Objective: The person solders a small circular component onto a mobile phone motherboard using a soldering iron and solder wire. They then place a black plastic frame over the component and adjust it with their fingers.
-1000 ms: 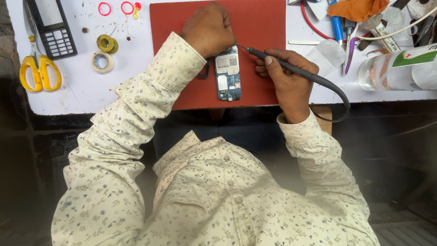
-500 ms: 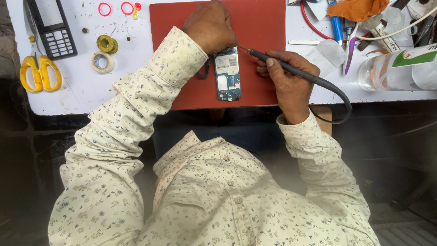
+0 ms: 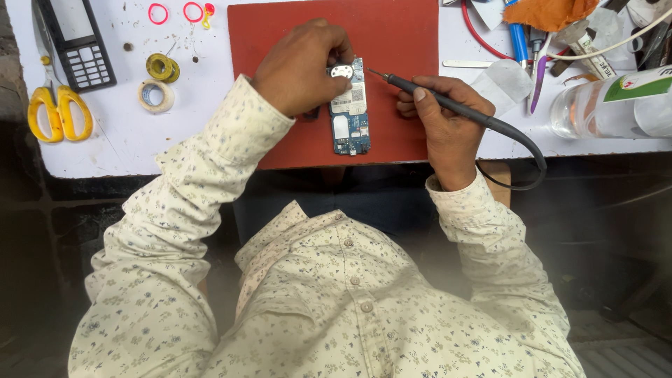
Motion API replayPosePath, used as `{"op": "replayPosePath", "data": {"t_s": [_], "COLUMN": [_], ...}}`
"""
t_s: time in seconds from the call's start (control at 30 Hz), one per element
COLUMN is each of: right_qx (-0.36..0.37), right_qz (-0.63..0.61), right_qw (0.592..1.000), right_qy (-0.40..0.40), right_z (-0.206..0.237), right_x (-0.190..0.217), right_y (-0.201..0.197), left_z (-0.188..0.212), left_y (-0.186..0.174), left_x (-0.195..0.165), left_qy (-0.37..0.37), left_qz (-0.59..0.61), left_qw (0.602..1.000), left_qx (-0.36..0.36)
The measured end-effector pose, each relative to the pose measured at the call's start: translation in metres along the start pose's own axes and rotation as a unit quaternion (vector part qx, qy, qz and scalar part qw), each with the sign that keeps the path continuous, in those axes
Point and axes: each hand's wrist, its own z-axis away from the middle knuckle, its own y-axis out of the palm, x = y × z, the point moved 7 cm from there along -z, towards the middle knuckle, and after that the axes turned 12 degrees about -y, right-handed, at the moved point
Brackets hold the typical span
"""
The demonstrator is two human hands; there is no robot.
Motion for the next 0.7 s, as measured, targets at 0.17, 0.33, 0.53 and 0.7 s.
{"op": "replayPosePath", "data": {"t_s": [0.17,0.33,0.53,0.7], "right_qx": [-0.006,-0.005,-0.006,0.0], "right_qz": [-0.021,-0.017,-0.023,-0.026], "right_qw": [1.0,1.0,1.0,1.0], "right_qy": [0.008,0.004,0.003,0.01], "right_z": [0.001,0.001,0.002,0.002], "right_x": [-0.002,-0.003,-0.002,-0.002], "right_y": [-0.002,-0.003,-0.003,-0.002], "left_z": [0.013,0.022,0.024,0.018], "left_y": [-0.001,0.003,0.004,0.001], "left_x": [-0.005,-0.015,-0.016,-0.012], "left_qy": [0.018,0.086,0.098,0.06], "left_qz": [-0.024,-0.09,-0.093,-0.017], "left_qw": [0.999,0.99,0.988,0.997], "left_qx": [-0.036,-0.066,-0.075,-0.034]}}
